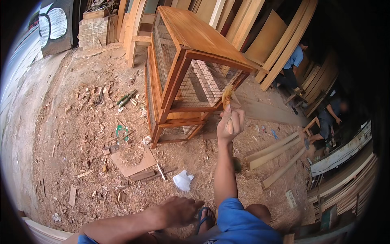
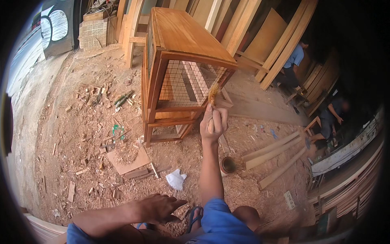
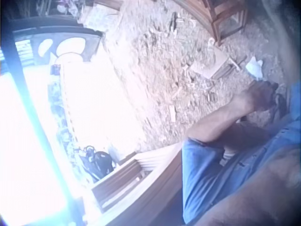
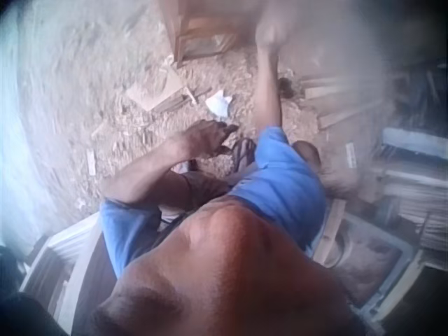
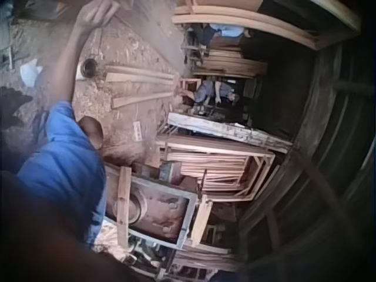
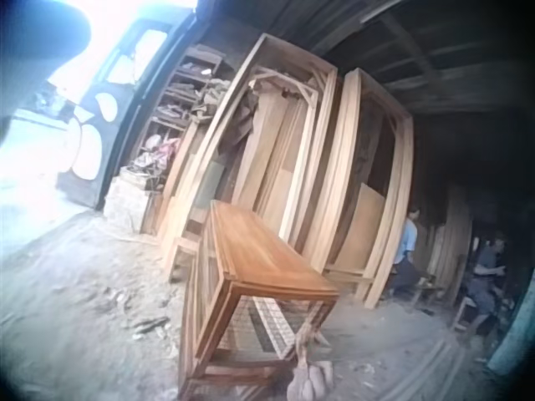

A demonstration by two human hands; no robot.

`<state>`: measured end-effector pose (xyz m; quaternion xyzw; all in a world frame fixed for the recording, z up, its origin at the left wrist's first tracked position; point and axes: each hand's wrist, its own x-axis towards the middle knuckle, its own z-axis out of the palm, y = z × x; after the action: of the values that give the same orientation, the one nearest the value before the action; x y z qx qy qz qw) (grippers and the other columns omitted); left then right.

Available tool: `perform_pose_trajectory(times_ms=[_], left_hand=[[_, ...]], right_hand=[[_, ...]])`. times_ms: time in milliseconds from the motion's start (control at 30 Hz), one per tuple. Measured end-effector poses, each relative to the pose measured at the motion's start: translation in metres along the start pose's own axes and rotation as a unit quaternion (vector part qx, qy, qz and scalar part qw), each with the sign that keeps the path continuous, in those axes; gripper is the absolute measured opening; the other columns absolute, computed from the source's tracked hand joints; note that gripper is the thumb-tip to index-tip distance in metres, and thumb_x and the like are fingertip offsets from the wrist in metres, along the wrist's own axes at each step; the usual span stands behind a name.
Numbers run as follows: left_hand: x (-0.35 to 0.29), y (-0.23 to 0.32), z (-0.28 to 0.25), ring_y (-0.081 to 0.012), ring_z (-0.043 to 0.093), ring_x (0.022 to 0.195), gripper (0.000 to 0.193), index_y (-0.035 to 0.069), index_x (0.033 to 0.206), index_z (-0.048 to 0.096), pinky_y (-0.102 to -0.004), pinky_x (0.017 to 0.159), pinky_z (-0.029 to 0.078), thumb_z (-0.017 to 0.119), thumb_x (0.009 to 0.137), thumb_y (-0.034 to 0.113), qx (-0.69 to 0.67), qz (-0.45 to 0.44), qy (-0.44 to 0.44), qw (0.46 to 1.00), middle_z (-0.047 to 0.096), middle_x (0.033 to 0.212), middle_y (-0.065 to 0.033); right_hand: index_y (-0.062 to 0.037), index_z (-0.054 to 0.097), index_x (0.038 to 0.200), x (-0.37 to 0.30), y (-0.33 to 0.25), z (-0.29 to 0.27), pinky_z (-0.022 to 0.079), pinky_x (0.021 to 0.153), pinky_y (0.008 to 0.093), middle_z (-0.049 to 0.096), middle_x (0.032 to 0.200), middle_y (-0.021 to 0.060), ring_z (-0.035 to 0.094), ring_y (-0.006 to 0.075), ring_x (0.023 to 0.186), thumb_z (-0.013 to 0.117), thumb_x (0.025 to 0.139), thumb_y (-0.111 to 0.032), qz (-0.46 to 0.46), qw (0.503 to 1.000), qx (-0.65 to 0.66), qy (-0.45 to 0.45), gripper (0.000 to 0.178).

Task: The person applies varnish to a wooden frame using a brush, repeatedly dipping the brush into a can and coating the frame's surfaces. The person also handles a separate wooden panel, placing it aside before continuing to varnish the frame.

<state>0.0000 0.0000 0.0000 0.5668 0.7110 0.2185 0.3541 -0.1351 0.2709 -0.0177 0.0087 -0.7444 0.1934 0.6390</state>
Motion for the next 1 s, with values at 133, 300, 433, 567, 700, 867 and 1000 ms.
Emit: perform_pose_trajectory(times_ms=[133,300,433,567,700,867,1000], left_hand=[[-0.008,-0.003,0.008,-0.0414,0.065,0.105,0.071,0.002,0.146,0.040,-0.0494,0.092,0.052,0.061,0.095,0.047,-0.021,0.015,-0.003,1.000,0.066,0.114,-0.0243],[-0.015,-0.003,0.005,-0.0397,0.062,0.112,0.072,0.002,0.147,0.039,-0.0487,0.095,0.050,0.060,0.096,0.047,-0.015,-0.007,-0.032,0.999,0.063,0.121,-0.0227],[-0.017,0.001,0.004,-0.0384,0.061,0.114,0.073,0.002,0.149,0.037,-0.0473,0.099,0.048,0.061,0.096,0.046,-0.016,-0.025,-0.037,0.999,0.063,0.124,-0.0209],[-0.018,-0.001,0.000,-0.0406,0.055,0.123,0.067,0.001,0.147,0.039,-0.0508,0.106,0.040,0.059,0.096,0.041,-0.107,-0.058,-0.060,0.991,0.059,0.128,-0.0243],[-0.006,-0.011,0.008,-0.0373,0.062,0.112,0.069,0.000,0.144,0.043,-0.0475,0.100,0.047,0.062,0.094,0.043,-0.113,-0.088,-0.062,0.988,0.065,0.117,-0.0208],[0.033,-0.064,0.014,-0.0399,0.059,0.119,0.073,0.007,0.146,0.044,-0.0490,0.100,0.047,0.067,0.091,0.048,-0.054,-0.167,-0.128,0.976,0.062,0.125,-0.0238],[0.098,-0.084,0.053,-0.0356,0.059,0.118,0.074,0.005,0.144,0.045,-0.0475,0.101,0.045,0.077,0.083,0.034,-0.086,-0.121,-0.065,0.987,0.062,0.125,-0.0193]], right_hand=[[-0.0003,0.060,0.072,-0.044,-0.011,-0.024,0.041,0.051,0.0398,0.054,0.071,0.0113,0.055,0.0256,0.058,0.068,0.094,-0.009,0.067,0.993,-0.021,-0.093,0.025],[0.0008,0.061,0.072,-0.049,-0.024,-0.062,0.042,0.049,0.0296,0.059,0.066,0.0077,0.056,0.0157,0.050,0.065,0.097,-0.013,0.376,0.921,0.063,-0.078,0.029],[0.0021,0.065,0.084,-0.028,-0.025,-0.089,0.047,0.052,0.0283,0.064,0.073,0.0069,0.060,0.0117,0.054,0.064,0.099,-0.017,0.422,0.903,0.083,-0.013,0.024],[0.0043,0.066,0.089,0.017,-0.002,-0.107,0.053,0.061,0.0280,0.066,0.077,0.0091,0.065,0.0144,0.064,0.065,0.098,-0.016,0.261,0.945,0.144,0.132,0.022],[0.0060,0.067,0.094,0.087,0.079,-0.107,0.057,0.065,0.0314,0.069,0.083,0.0133,0.068,0.0181,0.070,0.069,0.095,-0.017,0.115,0.949,0.229,0.183,0.023],[-0.0028,0.072,0.089,0.112,0.203,-0.108,0.044,0.064,0.0234,0.066,0.083,0.0034,0.057,0.0056,0.069,0.070,0.095,-0.020,0.250,0.954,0.153,0.066,0.018],[0.0028,0.072,0.100,0.023,0.249,-0.171,0.054,0.070,0.0248,0.071,0.084,0.0071,0.069,0.0124,0.076,0.073,0.094,-0.025,0.392,0.897,-0.048,-0.197,0.028]])
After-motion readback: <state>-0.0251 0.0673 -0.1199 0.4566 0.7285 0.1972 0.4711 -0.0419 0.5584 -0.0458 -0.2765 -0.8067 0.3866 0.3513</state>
